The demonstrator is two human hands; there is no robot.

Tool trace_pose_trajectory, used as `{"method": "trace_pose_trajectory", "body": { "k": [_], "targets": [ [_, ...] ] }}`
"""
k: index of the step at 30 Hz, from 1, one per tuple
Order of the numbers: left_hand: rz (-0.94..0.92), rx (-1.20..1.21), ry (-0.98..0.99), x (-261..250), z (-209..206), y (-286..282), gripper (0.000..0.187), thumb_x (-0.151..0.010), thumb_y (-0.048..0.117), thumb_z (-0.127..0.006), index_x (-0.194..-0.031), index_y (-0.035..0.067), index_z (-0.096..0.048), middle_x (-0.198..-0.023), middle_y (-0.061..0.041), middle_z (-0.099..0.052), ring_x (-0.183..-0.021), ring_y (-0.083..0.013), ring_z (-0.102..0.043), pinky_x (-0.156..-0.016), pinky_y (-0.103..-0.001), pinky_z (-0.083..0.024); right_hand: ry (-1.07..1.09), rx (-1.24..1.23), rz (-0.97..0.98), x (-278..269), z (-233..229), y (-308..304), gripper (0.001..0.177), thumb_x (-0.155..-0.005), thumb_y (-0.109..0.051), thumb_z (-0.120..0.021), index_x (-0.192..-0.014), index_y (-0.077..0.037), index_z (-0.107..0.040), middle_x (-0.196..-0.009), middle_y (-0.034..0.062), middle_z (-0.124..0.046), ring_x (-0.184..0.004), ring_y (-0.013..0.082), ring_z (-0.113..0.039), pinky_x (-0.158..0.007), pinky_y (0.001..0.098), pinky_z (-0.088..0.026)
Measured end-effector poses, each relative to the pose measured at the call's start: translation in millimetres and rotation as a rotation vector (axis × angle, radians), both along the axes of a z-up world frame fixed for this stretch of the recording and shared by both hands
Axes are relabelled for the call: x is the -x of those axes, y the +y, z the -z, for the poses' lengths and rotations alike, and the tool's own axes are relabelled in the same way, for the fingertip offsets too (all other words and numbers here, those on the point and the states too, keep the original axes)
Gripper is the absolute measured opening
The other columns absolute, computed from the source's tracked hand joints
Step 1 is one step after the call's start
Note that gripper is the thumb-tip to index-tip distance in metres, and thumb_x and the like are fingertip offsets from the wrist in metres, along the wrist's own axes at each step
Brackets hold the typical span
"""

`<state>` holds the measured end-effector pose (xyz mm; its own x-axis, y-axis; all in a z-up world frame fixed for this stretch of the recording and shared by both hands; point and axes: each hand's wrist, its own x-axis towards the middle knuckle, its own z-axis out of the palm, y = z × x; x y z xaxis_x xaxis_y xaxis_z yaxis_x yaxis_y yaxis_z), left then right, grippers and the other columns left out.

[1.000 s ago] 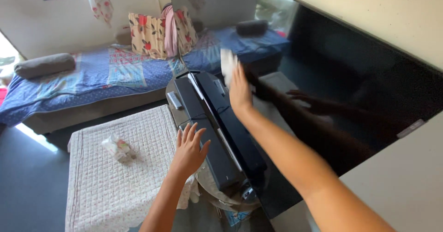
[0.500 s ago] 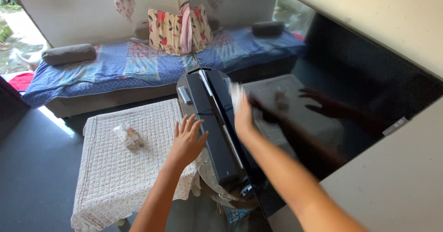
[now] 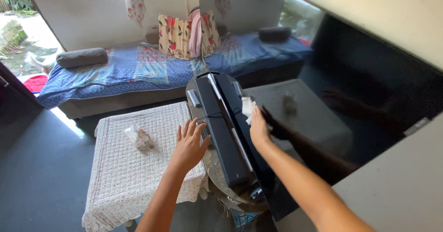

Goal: Cleaning a television screen and a remote control using tissues.

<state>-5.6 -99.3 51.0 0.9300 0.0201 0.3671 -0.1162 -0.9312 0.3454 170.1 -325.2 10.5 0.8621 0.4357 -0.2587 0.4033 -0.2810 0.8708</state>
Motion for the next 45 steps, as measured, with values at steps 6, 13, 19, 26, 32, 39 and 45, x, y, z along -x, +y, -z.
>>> {"method": "trace_pose_trajectory", "body": {
  "k": [6, 13, 19, 26, 32, 39, 45],
  "targets": [
    [-0.031, 0.047, -0.011, 5.2, 7.0, 11.0, 0.053, -0.100, 0.040, -0.052, -0.144, 0.011, -0.049, -0.158, -0.018, -0.036, -0.153, -0.0368, -0.019, -0.124, -0.055, -0.009, -0.702, -0.569, -0.243, -117.5, -115.8, -0.6, 0.060, -0.103, -0.027, -0.032, -0.154, 0.003, -0.043, -0.161, 0.0189, -0.042, -0.151, 0.0366, -0.029, -0.126, 0.0477, -0.005],
    [0.016, 0.049, 0.003, 15.8, 28.6, 18.4, 0.053, -0.100, 0.039, -0.055, -0.143, 0.008, -0.049, -0.157, -0.020, -0.034, -0.151, -0.0406, -0.020, -0.121, -0.058, -0.010, -0.547, -0.361, -0.222, -45.3, -153.8, -15.3, 0.056, -0.103, -0.027, -0.036, -0.148, 0.006, -0.046, -0.158, 0.0212, -0.042, -0.150, 0.0367, -0.031, -0.127, 0.0506, -0.007],
    [0.009, 0.091, -0.049, 23.0, 39.6, 53.7, 0.051, -0.098, 0.038, -0.059, -0.141, 0.011, -0.052, -0.157, -0.019, -0.039, -0.150, -0.0396, -0.026, -0.121, -0.058, -0.015, -0.164, -0.102, -0.161, 30.4, -14.4, -53.2, 0.065, -0.098, -0.029, -0.036, -0.146, 0.014, -0.039, -0.157, 0.0271, -0.034, -0.148, 0.0408, -0.028, -0.121, 0.0519, -0.010],
    [0.009, 0.106, -0.031, 15.8, 35.1, 64.0, 0.051, -0.099, 0.038, -0.057, -0.142, 0.011, -0.051, -0.157, -0.019, -0.038, -0.151, -0.0395, -0.024, -0.122, -0.057, -0.014, -0.448, -0.406, -0.234, -20.0, -134.3, -42.6, 0.051, -0.103, -0.022, -0.040, -0.142, 0.007, -0.054, -0.148, 0.0216, -0.055, -0.143, 0.0331, -0.044, -0.127, 0.0502, -0.016],
    [0.057, 0.075, 0.003, 8.4, 40.4, 60.3, 0.051, -0.100, 0.039, -0.054, -0.143, 0.012, -0.049, -0.158, -0.020, -0.035, -0.151, -0.0398, -0.021, -0.122, -0.057, -0.012, -0.626, -0.456, -0.256, -7.3, -152.9, -28.2, 0.056, -0.097, -0.026, -0.041, -0.140, 0.007, -0.056, -0.149, 0.0182, -0.054, -0.144, 0.0308, -0.043, -0.125, 0.0477, -0.017],
    [0.097, 0.071, -0.034, 1.6, 49.1, 85.6, 0.050, -0.099, 0.039, -0.055, -0.141, 0.013, -0.050, -0.157, -0.020, -0.037, -0.151, -0.0404, -0.023, -0.121, -0.058, -0.012, -0.241, -0.232, -0.173, 39.9, -75.2, -58.6, 0.056, -0.097, -0.027, -0.038, -0.141, 0.005, -0.051, -0.152, 0.0160, -0.046, -0.146, 0.0292, -0.036, -0.123, 0.0523, -0.015],
    [0.085, 0.081, -0.082, -6.8, 28.6, 68.4, 0.049, -0.098, 0.038, -0.056, -0.140, 0.013, -0.051, -0.156, -0.018, -0.040, -0.150, -0.0390, -0.028, -0.122, -0.056, -0.015, -0.647, -0.401, -0.237, 18.3, -174.2, -35.4, 0.055, -0.098, -0.032, -0.045, -0.138, 0.003, -0.060, -0.152, 0.0124, -0.054, -0.147, 0.0264, -0.041, -0.125, 0.0488, -0.017]
  ]
}}
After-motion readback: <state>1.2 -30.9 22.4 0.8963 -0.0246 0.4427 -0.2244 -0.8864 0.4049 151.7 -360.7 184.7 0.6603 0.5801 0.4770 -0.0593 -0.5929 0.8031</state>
